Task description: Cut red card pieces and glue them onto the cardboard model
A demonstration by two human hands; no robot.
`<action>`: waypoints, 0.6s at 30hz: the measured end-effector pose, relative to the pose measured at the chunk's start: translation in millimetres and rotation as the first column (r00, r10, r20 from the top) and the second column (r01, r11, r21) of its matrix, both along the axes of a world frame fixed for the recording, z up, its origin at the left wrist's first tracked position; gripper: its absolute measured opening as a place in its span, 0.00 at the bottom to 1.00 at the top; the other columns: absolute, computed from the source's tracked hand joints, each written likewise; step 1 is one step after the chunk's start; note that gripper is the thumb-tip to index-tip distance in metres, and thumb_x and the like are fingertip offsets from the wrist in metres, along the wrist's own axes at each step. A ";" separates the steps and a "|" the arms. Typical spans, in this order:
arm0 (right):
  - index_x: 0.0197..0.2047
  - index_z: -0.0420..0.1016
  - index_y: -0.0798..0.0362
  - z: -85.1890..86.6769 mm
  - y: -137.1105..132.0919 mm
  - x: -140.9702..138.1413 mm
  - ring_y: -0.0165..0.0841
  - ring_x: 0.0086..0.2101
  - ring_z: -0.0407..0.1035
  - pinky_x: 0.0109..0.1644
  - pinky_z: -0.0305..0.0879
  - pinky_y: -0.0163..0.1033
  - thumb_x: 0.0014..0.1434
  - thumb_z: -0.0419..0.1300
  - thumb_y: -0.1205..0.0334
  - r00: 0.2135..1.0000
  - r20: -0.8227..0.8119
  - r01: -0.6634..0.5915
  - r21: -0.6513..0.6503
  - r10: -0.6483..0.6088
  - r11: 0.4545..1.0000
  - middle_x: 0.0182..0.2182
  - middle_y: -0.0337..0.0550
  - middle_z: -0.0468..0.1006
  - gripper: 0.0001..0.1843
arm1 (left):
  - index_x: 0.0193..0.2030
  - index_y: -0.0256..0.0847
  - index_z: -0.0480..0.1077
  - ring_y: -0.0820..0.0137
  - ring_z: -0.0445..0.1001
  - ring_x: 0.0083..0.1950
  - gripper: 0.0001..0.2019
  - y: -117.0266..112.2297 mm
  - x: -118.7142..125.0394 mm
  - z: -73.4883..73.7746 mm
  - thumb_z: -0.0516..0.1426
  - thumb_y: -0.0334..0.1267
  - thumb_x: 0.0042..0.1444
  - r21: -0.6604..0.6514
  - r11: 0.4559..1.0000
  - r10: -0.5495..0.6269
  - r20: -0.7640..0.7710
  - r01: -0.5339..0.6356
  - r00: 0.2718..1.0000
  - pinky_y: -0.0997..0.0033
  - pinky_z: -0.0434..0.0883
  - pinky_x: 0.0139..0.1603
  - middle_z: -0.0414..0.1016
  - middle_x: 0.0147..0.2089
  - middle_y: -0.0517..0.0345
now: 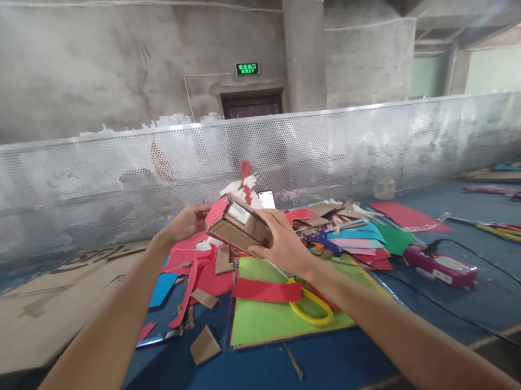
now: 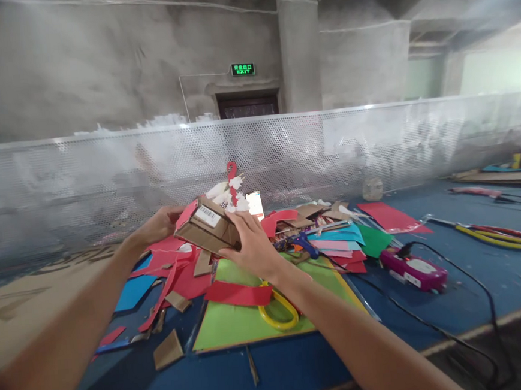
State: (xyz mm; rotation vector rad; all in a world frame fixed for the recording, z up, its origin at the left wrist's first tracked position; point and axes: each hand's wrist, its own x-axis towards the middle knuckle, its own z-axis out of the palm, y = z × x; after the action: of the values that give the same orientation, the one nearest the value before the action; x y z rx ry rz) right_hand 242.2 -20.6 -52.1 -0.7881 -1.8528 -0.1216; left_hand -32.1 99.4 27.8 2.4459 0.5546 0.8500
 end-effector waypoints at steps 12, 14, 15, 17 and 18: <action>0.76 0.43 0.38 -7.3 17.6 22.6 0.46 0.66 0.56 0.71 0.56 0.62 0.66 0.61 0.65 0.970 0.236 0.010 0.194 -0.056 0.981 0.66 0.49 0.63 0.43 | 0.41 0.42 0.79 0.59 0.79 0.47 0.08 1.7 5.2 -12.8 0.60 0.39 0.59 0.656 0.747 0.245 -0.124 -0.106 0.961 0.62 0.72 0.53 0.81 0.41 0.49; 0.76 0.42 0.38 -7.2 18.2 25.1 0.45 0.66 0.57 0.70 0.57 0.63 0.67 0.59 0.67 0.964 0.261 -0.003 0.194 -0.048 0.981 0.66 0.49 0.63 0.43 | 0.37 0.42 0.78 0.61 0.79 0.42 0.07 0.6 0.9 -21.1 0.58 0.40 0.61 0.713 0.691 0.271 -0.097 -0.123 0.958 0.64 0.73 0.49 0.80 0.36 0.50; 0.76 0.43 0.38 -7.0 18.2 25.8 0.45 0.66 0.57 0.70 0.57 0.63 0.67 0.58 0.68 0.961 0.273 -0.012 0.196 -0.043 0.980 0.66 0.48 0.63 0.42 | 0.37 0.42 0.77 0.62 0.79 0.40 0.08 0.0 -1.8 -25.0 0.57 0.40 0.62 0.742 0.660 0.274 -0.095 -0.116 0.957 0.65 0.73 0.47 0.80 0.35 0.50; 0.76 0.44 0.40 -6.4 18.0 26.1 0.44 0.67 0.57 0.71 0.57 0.63 0.67 0.57 0.69 0.953 0.300 -0.035 0.209 -0.030 0.977 0.67 0.48 0.64 0.41 | 0.37 0.42 0.76 0.64 0.78 0.38 0.09 -1.7 -8.0 -32.4 0.55 0.40 0.64 0.800 0.594 0.279 -0.109 -0.083 0.954 0.67 0.73 0.44 0.79 0.35 0.50; 0.76 0.44 0.41 -6.2 17.8 25.8 0.44 0.67 0.57 0.71 0.57 0.62 0.67 0.57 0.70 0.948 0.316 -0.051 0.220 -0.021 0.974 0.67 0.49 0.63 0.41 | 0.37 0.42 0.75 0.64 0.78 0.37 0.10 -3.0 -11.5 -35.8 0.54 0.40 0.65 0.823 0.565 0.281 -0.120 -0.063 0.952 0.67 0.73 0.43 0.79 0.34 0.50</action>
State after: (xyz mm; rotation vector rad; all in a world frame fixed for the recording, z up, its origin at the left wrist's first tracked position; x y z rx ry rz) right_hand 268.0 -2.8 -58.3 -0.6213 -2.1010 -0.4654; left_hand -43.5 96.4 -8.1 3.4386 0.5759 1.0625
